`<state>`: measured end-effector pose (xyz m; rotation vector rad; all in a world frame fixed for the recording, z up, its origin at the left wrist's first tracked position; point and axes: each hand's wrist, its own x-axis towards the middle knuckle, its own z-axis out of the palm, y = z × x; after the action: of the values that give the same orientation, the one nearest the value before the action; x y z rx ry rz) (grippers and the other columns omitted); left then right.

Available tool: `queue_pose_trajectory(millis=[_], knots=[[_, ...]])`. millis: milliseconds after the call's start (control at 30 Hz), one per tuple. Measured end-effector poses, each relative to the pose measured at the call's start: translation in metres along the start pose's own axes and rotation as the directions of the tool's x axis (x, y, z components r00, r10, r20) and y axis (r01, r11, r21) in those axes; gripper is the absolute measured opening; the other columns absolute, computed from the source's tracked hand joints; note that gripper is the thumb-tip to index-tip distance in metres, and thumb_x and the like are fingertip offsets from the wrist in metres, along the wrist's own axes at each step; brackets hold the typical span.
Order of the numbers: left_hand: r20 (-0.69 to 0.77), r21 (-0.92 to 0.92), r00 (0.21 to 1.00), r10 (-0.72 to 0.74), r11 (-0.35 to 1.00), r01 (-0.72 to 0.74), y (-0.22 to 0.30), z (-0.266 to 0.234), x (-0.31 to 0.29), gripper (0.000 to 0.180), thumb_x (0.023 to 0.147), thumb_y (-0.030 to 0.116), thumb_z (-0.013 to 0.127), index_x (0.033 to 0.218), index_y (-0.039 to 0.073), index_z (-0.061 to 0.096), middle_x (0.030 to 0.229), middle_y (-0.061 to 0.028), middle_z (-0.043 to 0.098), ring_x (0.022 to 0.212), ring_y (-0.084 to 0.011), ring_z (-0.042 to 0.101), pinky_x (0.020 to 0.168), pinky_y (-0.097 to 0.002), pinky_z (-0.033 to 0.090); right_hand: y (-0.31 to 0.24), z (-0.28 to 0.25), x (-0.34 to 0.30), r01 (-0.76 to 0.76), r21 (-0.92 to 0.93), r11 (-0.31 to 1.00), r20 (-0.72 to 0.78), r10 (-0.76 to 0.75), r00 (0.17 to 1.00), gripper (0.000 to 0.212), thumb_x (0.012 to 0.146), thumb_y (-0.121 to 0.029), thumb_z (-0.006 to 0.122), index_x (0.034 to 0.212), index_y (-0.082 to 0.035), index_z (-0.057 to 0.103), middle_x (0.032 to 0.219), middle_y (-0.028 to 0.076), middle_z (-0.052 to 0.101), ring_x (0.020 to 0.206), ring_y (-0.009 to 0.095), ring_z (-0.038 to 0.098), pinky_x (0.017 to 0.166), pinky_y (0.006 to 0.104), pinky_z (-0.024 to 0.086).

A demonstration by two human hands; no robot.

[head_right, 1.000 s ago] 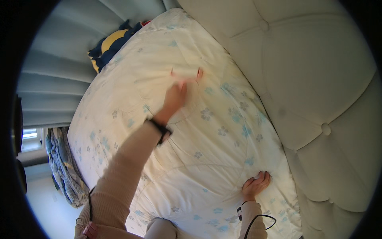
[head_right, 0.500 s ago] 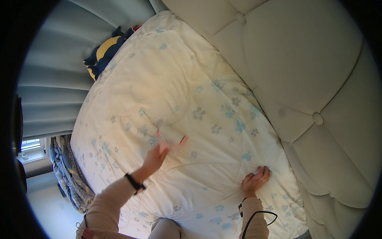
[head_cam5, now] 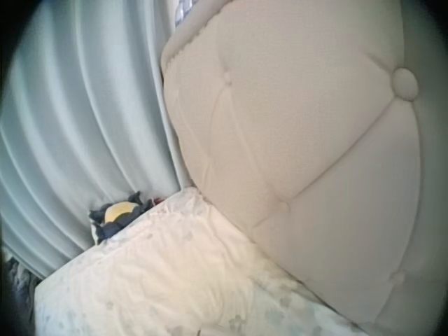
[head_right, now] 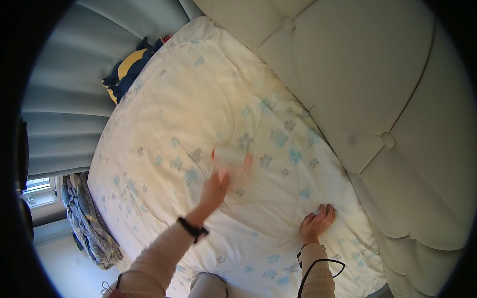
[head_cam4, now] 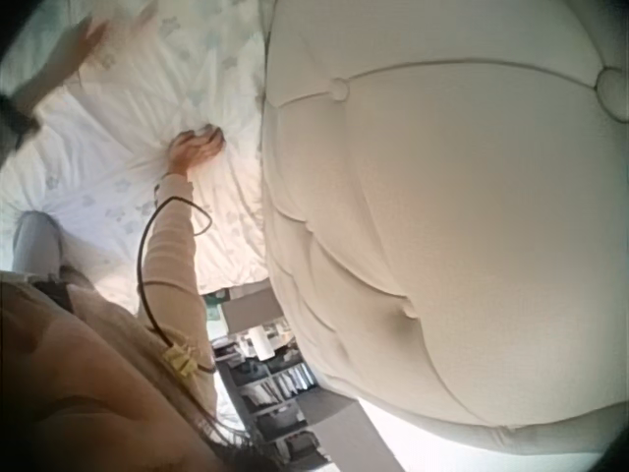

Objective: The person uses a pink lint roller to roll over a floral-patterned bedsheet, then removes the used adhesive sheet and wipes the bed with a white tissue. The person continues rolling and wiping across the bed surface.

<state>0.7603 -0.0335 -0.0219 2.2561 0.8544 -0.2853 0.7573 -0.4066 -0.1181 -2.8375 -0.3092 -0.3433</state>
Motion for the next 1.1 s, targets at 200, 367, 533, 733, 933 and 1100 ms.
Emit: queue_pose_trajectory(millis=[200, 367, 533, 733, 933, 1100], knots=[[-0.256, 0.004, 0.940, 0.227, 0.972, -0.233, 0.096, 0.019, 0.186, 0.050, 0.101, 0.042, 0.049, 0.087, -0.004, 0.063, 0.086, -0.0321, 0.065, 0.083, -0.0510, 0.063, 0.070, -0.0571, 0.051, 0.002, 0.003, -0.001, 0.000, -0.036, 0.999, 0.004, 0.000, 1.000, 0.052, 0.081, -0.013, 0.051, 0.131, 0.000, 0.042, 0.137, 0.024, 0.042, 0.128, 0.046, 0.037, 0.112, 0.0609, 0.027], [-0.080, -0.103, 0.969, 0.235, 0.965, -0.243, -0.034, 0.014, -0.013, 0.026, 0.101, 0.030, 0.053, 0.107, 0.005, 0.059, 0.093, -0.0260, 0.066, 0.088, -0.0499, 0.062, 0.073, -0.0580, 0.049, 0.002, 0.002, -0.002, -0.004, -0.010, 1.000, -0.006, 0.004, 1.000, 0.054, 0.079, -0.012, 0.051, 0.130, -0.002, 0.042, 0.140, 0.024, 0.040, 0.131, 0.045, 0.035, 0.113, 0.0602, 0.025], [0.153, 0.139, 0.963, -0.222, 0.969, 0.202, -0.167, -0.042, -0.247, 0.022, 0.097, 0.026, 0.060, 0.104, 0.005, 0.057, 0.087, -0.0241, 0.068, 0.084, -0.0465, 0.064, 0.070, -0.0555, 0.050, 0.003, 0.004, -0.003, -0.038, -0.017, 0.999, 0.018, 0.039, 0.999, 0.056, 0.077, -0.011, 0.052, 0.132, -0.003, 0.042, 0.142, 0.024, 0.039, 0.131, 0.045, 0.035, 0.112, 0.0607, 0.026], [-0.273, -0.060, 0.944, -0.183, 0.983, 0.173, -0.148, -0.035, -0.140, 0.037, 0.102, 0.035, 0.052, 0.100, 0.000, 0.063, 0.087, -0.0307, 0.064, 0.084, -0.0503, 0.062, 0.069, -0.0569, 0.049, 0.004, 0.005, -0.004, 0.001, -0.083, 0.997, 0.006, 0.000, 1.000, 0.049, 0.088, -0.020, 0.045, 0.134, -0.002, 0.041, 0.142, 0.024, 0.040, 0.132, 0.045, 0.035, 0.111, 0.0605, 0.027], [-0.310, -0.259, 0.884, -0.351, 0.925, 0.276, -0.131, -0.079, 0.133, 0.066, 0.102, 0.050, 0.045, 0.073, -0.007, 0.062, 0.061, -0.0271, 0.063, 0.056, -0.0402, 0.068, 0.055, -0.0490, 0.054, 0.005, 0.006, -0.004, 0.021, -0.053, 0.998, 0.006, -0.021, 1.000, 0.048, 0.091, -0.022, 0.043, 0.135, -0.002, 0.041, 0.144, 0.024, 0.038, 0.132, 0.046, 0.035, 0.110, 0.0600, 0.026], [-0.175, -0.051, 0.945, -0.275, 0.961, 0.270, -0.160, -0.043, -0.081, 0.048, 0.102, 0.041, 0.050, 0.101, -0.005, 0.062, 0.087, -0.0364, 0.064, 0.085, -0.0524, 0.064, 0.071, -0.0590, 0.049, 0.006, 0.006, -0.006, -0.006, -0.048, 0.999, 0.015, 0.006, 1.000, 0.050, 0.089, -0.020, 0.045, 0.136, -0.002, 0.040, 0.145, 0.024, 0.037, 0.132, 0.047, 0.034, 0.110, 0.0598, 0.026]])
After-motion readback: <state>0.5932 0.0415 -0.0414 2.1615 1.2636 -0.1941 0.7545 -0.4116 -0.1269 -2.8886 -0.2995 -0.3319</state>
